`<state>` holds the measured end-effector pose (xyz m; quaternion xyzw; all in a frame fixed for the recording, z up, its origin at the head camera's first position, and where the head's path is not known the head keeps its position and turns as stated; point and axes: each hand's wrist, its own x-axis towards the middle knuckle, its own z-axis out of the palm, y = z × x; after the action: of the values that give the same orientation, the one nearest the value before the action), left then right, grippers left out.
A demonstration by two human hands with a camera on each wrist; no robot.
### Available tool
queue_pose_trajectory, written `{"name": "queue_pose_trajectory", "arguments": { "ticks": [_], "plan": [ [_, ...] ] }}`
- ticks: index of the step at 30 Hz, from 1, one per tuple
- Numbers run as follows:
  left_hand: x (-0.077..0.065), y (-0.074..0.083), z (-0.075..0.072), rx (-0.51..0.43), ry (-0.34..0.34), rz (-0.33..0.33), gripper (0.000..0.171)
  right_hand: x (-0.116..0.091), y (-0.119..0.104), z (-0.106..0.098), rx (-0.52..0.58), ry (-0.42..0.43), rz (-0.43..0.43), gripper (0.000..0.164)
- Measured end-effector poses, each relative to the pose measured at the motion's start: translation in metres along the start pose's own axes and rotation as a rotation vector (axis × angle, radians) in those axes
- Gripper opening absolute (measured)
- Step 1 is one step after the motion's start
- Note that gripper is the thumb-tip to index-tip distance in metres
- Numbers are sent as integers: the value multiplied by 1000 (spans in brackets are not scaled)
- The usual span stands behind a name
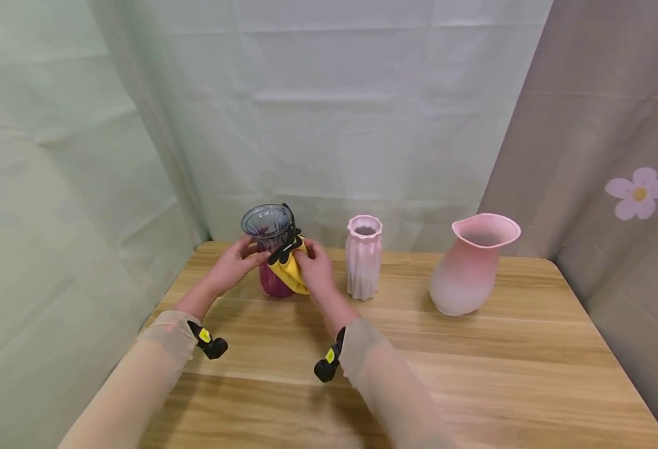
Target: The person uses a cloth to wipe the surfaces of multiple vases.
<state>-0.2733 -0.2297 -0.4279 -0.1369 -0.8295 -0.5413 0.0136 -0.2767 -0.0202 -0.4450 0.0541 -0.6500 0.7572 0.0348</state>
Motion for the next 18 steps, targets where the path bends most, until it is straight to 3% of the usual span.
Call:
{"name": "queue_pose_trajectory", "arguments": {
  "ticks": [9, 18],
  "plan": [
    [0, 0, 0, -31, 8, 11, 65, 7, -38, 6, 230, -5, -32, 21],
    [0, 4, 0, -30, -7, -19, 68, 7, -44, 4, 186, -72, -22, 35]
  ]
}}
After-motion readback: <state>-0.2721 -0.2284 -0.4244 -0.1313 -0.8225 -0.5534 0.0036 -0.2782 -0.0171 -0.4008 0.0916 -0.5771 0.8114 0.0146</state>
